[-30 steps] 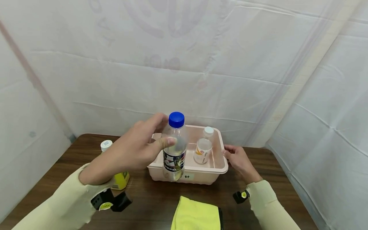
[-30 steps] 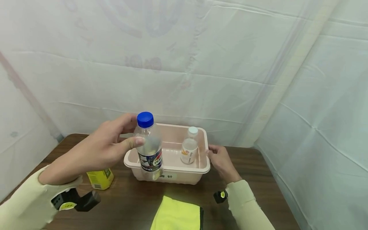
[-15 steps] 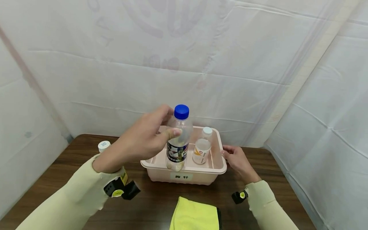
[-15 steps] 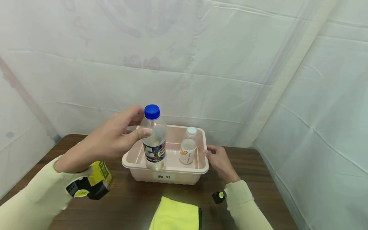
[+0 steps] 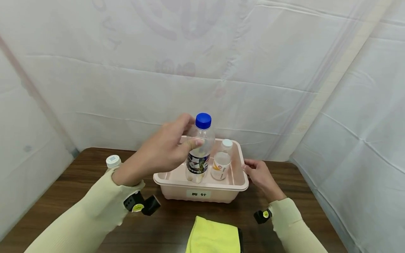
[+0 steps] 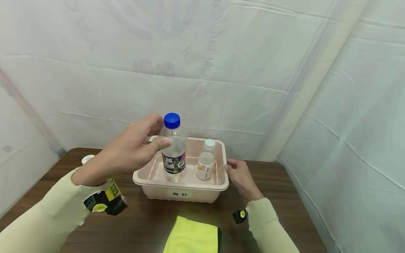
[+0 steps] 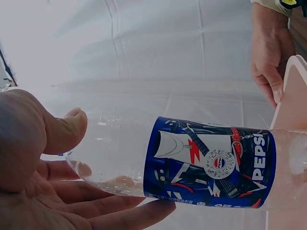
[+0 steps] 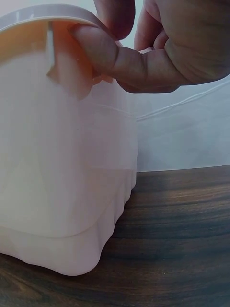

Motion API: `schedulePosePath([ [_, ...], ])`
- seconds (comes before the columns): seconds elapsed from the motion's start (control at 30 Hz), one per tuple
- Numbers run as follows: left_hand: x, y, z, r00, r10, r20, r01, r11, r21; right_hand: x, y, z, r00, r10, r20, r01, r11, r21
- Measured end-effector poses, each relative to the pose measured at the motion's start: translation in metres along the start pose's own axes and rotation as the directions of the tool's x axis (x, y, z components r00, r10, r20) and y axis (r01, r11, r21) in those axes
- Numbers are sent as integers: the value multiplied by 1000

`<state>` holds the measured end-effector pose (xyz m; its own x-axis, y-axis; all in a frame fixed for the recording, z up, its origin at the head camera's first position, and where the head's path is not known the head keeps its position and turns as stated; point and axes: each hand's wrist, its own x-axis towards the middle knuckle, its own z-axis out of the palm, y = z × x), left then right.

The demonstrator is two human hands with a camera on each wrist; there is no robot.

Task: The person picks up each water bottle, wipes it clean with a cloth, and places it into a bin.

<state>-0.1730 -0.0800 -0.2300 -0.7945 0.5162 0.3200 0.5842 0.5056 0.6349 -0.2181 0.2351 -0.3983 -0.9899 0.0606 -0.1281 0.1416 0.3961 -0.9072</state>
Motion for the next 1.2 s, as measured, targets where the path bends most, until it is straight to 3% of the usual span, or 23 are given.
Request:
schedulePosePath([
  [0.57, 18, -12, 14, 997, -73, 18, 73, 997, -20, -4, 2, -1, 1000, 9, -22, -8, 1000, 20],
  [1.2, 25, -23, 25, 991, -125, 38, 125, 992, 2, -4, 1, 4, 1000, -23, -21, 24, 998, 51],
])
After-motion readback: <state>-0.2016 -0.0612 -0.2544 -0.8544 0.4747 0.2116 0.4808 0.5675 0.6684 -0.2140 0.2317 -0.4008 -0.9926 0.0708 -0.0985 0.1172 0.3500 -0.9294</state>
